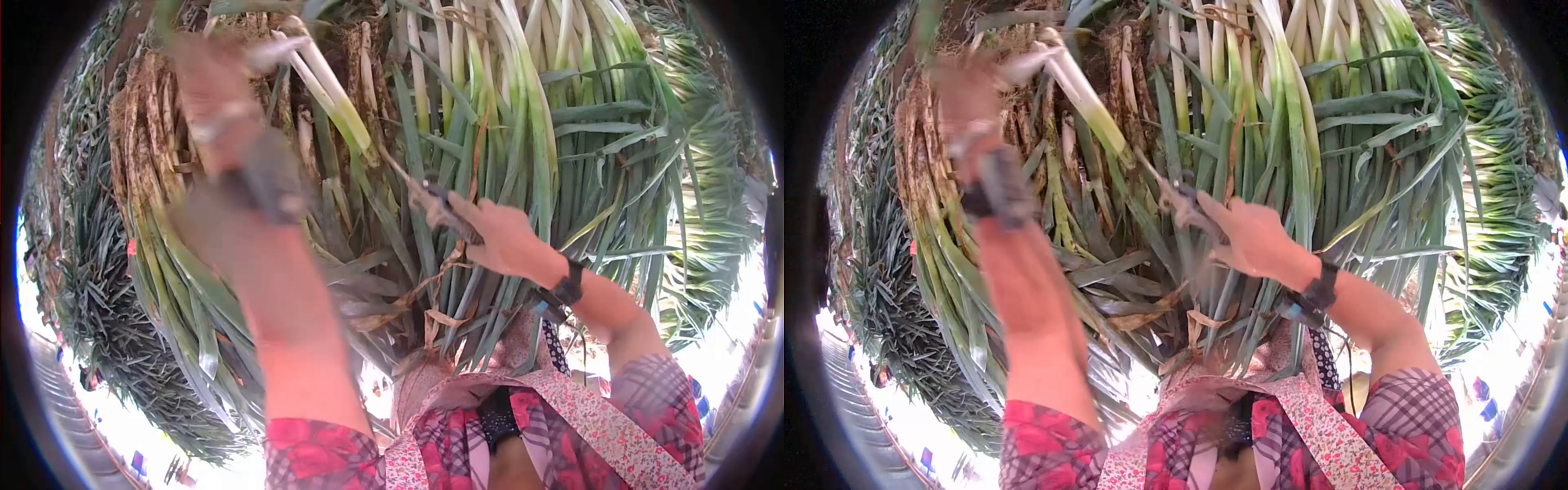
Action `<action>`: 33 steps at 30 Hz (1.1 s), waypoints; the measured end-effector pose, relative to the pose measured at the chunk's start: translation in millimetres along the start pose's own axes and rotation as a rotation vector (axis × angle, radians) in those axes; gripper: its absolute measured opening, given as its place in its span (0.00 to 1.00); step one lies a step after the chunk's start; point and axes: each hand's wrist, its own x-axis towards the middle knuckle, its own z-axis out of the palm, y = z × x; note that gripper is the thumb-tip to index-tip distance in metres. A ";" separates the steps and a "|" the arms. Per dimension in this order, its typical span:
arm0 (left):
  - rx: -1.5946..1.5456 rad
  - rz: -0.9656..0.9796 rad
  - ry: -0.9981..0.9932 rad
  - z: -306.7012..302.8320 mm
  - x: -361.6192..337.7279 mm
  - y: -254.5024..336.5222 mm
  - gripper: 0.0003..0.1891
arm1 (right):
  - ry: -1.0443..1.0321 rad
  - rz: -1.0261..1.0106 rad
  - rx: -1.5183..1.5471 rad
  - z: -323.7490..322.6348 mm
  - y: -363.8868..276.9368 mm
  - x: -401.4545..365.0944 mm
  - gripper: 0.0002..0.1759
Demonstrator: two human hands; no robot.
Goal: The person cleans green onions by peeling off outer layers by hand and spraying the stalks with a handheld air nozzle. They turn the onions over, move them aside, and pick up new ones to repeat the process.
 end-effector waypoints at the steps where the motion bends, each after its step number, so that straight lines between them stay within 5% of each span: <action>1: -0.788 -0.102 0.066 5.0 -4.6 54.9 0.18 | -0.075 0.022 -0.002 -1.1 -4.3 -7.5 0.43; 2: -1.577 -0.202 0.137 6.6 -11.5 113.0 0.18 | -0.069 -0.036 -0.014 0.3 -2.6 -15.6 0.42; 3: -2.274 -0.517 -0.225 -11.8 -35.1 173.7 0.18 | -0.065 -0.035 -0.016 -1.2 -5.2 -19.4 0.42; 4: -2.603 -0.484 -0.161 -35.6 -75.8 211.3 0.18 | -0.128 -0.044 -0.026 -2.5 -7.7 -23.3 0.42; 5: -2.451 -0.399 -0.300 -47.8 -106.2 231.8 0.17 | -0.194 -0.053 -0.040 -3.0 -7.5 -24.9 0.42; 7: -2.274 -0.518 -0.077 -63.7 -140.8 273.6 0.16 | -0.192 -0.062 -0.053 3.0 -2.1 -24.3 0.41; 11: -2.240 -0.615 -0.042 -65.7 -143.5 291.6 0.17 | -0.171 -0.052 -0.094 12.7 0.2 -12.0 0.41; 13: -2.148 -0.484 -0.150 -60.7 -136.2 287.3 0.17 | -0.167 -0.046 -0.101 12.8 -1.3 -9.1 0.40; 14: -2.060 -0.406 -0.369 -63.3 -132.7 281.0 0.18 | -0.161 -0.005 -0.096 13.6 -0.7 -5.5 0.41; 18: -1.822 -0.292 -0.508 -73.6 -125.4 277.4 0.17 | -0.127 0.052 -0.096 9.9 0.4 2.3 0.43; 21: -1.743 -0.390 -0.516 -75.1 -118.4 297.1 0.17 | -0.151 0.019 -0.136 7.9 -1.9 -0.7 0.41; 25: -1.832 -0.331 -0.485 -71.3 -115.6 287.1 0.17 | -0.093 0.024 -0.080 -1.4 4.0 -6.2 0.40; 31: -2.631 -0.305 -0.432 -31.7 -108.5 284.9 0.22 | -0.064 0.053 0.019 -11.6 -5.1 -15.1 0.45; 33: -2.628 -0.362 -0.364 -28.0 -97.2 265.3 0.22 | -0.138 0.012 -0.028 -12.0 -11.6 -15.7 0.43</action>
